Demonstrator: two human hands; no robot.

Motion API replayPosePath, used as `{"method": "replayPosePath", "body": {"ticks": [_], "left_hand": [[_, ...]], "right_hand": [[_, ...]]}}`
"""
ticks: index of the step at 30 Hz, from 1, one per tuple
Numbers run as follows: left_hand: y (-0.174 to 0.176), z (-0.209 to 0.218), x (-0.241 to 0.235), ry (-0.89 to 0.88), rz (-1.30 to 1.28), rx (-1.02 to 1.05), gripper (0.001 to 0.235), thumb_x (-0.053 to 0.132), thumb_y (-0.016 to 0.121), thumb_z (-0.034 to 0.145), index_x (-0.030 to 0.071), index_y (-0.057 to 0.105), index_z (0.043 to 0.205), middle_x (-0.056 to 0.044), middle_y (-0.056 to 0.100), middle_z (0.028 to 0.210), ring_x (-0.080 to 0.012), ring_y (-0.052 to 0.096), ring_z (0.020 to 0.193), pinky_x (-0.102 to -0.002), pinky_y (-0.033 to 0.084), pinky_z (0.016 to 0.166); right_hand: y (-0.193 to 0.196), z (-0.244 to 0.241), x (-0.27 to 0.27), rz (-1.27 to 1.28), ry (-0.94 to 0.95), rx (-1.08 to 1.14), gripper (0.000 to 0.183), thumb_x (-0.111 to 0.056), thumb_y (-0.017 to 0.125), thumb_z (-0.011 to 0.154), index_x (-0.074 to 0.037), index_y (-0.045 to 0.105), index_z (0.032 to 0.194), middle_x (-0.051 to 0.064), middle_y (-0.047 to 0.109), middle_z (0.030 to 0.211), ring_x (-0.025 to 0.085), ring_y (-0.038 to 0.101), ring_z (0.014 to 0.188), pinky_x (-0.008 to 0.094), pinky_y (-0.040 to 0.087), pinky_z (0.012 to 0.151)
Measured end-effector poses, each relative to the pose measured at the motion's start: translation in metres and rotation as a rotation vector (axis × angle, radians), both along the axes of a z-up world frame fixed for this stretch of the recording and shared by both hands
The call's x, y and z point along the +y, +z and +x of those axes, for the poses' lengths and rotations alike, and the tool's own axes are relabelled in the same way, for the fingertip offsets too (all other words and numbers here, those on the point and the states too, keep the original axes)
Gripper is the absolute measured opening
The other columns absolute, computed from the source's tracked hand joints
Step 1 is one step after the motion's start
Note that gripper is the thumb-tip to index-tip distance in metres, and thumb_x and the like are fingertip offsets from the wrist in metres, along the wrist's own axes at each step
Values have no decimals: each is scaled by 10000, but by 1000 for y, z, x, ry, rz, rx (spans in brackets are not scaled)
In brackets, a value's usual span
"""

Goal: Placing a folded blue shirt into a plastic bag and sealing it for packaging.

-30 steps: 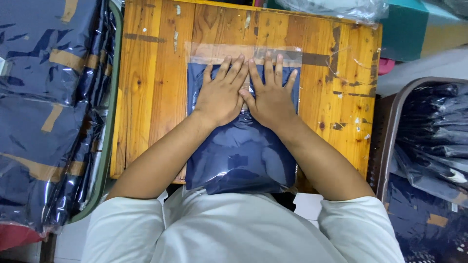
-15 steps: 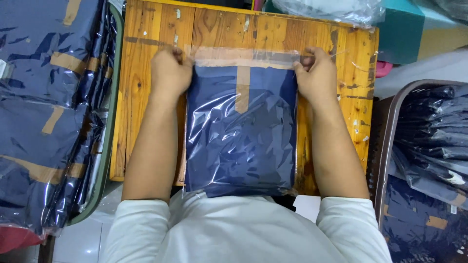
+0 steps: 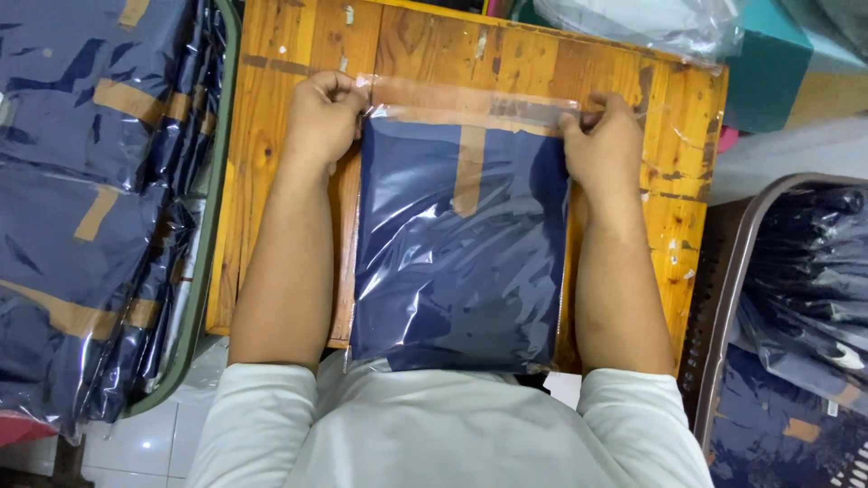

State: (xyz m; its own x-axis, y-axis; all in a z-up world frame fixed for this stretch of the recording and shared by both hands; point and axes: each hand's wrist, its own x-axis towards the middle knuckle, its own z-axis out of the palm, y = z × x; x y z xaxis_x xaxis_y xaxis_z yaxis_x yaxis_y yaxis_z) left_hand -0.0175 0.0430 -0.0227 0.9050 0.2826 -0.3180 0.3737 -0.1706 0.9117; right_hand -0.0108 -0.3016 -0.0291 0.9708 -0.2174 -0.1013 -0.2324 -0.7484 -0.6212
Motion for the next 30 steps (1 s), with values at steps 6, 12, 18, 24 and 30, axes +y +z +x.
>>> {"method": "replayPosePath", "body": {"ticks": [6,12,18,24,30], "left_hand": [[37,-4,-1,-40,-201,233,129,118,549,1036,162,589,922,-36,825,972,-41,528,411,-219,204,268],[10,7,3,-3,-524,215,128,38,487,1052,69,527,934,-203,796,939,-189,757,592,-216,528,376],[9,2,2,-51,-420,203,189,-24,648,928,14,629,1112,-168,792,1014,-176,825,806,-156,634,525],[2,1,4,-68,-370,176,107,-44,635,953,56,665,930,-134,793,999,-150,814,770,-149,607,489],[-9,5,12,-118,-500,169,93,-17,618,1002,63,646,964,-126,736,966,-208,805,746,-199,612,473]], "right_hand": [[0,5,-13,186,-44,63,289,-173,750,948,-151,668,1224,-59,649,860,93,700,854,254,571,827],[9,5,-15,492,-153,157,251,-113,752,932,-134,742,1181,-111,595,722,-5,456,523,152,388,501],[5,6,-22,225,-26,148,61,-234,734,984,-183,767,993,-55,708,903,81,656,855,259,534,814],[5,1,-15,139,34,63,110,-197,667,1045,-188,653,935,-64,557,818,104,509,736,290,439,700],[28,-7,-8,646,-93,213,134,-172,483,1090,-164,519,961,7,758,986,51,553,443,208,184,270]]}}
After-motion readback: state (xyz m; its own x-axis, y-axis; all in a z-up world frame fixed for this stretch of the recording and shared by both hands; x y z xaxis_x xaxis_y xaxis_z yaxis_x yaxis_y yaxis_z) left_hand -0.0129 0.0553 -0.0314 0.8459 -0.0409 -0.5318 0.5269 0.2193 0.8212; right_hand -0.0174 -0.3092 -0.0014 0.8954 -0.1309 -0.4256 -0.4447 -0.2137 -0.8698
